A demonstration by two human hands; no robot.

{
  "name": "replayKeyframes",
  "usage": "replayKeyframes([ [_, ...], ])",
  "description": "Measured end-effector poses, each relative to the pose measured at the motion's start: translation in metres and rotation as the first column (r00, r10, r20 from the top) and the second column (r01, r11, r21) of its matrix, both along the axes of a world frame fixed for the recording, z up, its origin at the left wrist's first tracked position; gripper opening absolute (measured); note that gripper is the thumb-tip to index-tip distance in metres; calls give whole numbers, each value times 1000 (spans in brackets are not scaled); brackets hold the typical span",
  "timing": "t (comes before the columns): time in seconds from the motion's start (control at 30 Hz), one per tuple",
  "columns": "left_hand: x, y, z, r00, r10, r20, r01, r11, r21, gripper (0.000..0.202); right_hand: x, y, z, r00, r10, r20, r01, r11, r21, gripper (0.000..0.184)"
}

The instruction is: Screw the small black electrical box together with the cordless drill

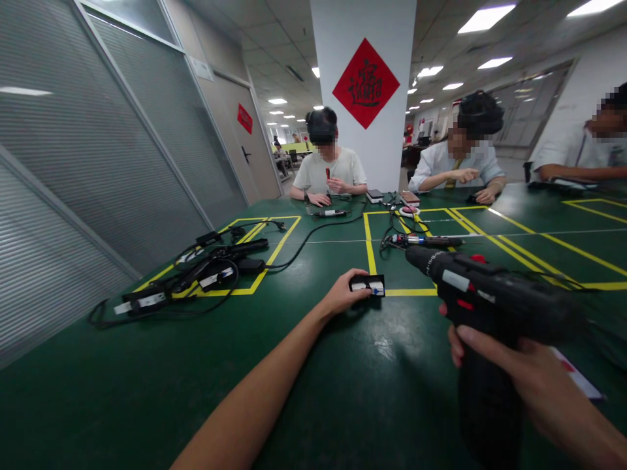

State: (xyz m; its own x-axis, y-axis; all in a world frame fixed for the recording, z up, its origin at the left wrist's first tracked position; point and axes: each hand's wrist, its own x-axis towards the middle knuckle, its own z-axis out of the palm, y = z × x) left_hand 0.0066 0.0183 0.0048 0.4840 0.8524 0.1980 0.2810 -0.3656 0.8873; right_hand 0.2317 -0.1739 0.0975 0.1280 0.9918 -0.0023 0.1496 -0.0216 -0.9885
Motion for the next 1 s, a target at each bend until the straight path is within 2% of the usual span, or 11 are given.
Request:
replayKeyframes([
  [0.13,0,-1,2,1000,1,13,-1,1000,5,51,1,16,-9,978,96,-184,-91,995,33,26],
  [0.23,0,0,1,1000,1,13,-1,1000,4,50,1,19,-10,949,134,-285,-116,990,80,25],
  [0.33,0,1,0,1000,0,6,0,1000,11,51,1,14,-8,913,97,-395,-89,995,38,21],
  [0.47,0,1,1,999,-9,48,10,1000,-5,56,4,9,-13,868,33,-496,-59,998,-36,29],
  [0.53,-1,-1,3,994,14,105,-11,999,-31,51,5,9,-16,855,12,-518,-62,995,-79,33],
  [0.6,-2,-1,4,980,77,181,-75,997,-21,39,6,10,-19,858,-41,-512,-46,987,-157,40],
  [0.67,-5,0,5,948,191,253,-206,978,34,31,4,11,-21,862,-79,-500,-39,974,-222,43],
  [0.77,-10,6,1,857,404,319,-455,885,101,27,-3,13,-22,906,-64,-418,-23,980,-199,40],
  [0.83,-13,11,-2,792,512,333,-571,814,106,36,-9,14,-23,955,-79,-286,34,987,-158,41],
  [0.9,-15,16,-5,761,564,320,-615,784,83,43,-13,16,-24,982,-114,-153,96,988,-121,44],
  [1.0,-16,22,-7,772,567,288,-599,800,30,44,-11,17,-26,992,-108,-58,103,992,-78,41],
])
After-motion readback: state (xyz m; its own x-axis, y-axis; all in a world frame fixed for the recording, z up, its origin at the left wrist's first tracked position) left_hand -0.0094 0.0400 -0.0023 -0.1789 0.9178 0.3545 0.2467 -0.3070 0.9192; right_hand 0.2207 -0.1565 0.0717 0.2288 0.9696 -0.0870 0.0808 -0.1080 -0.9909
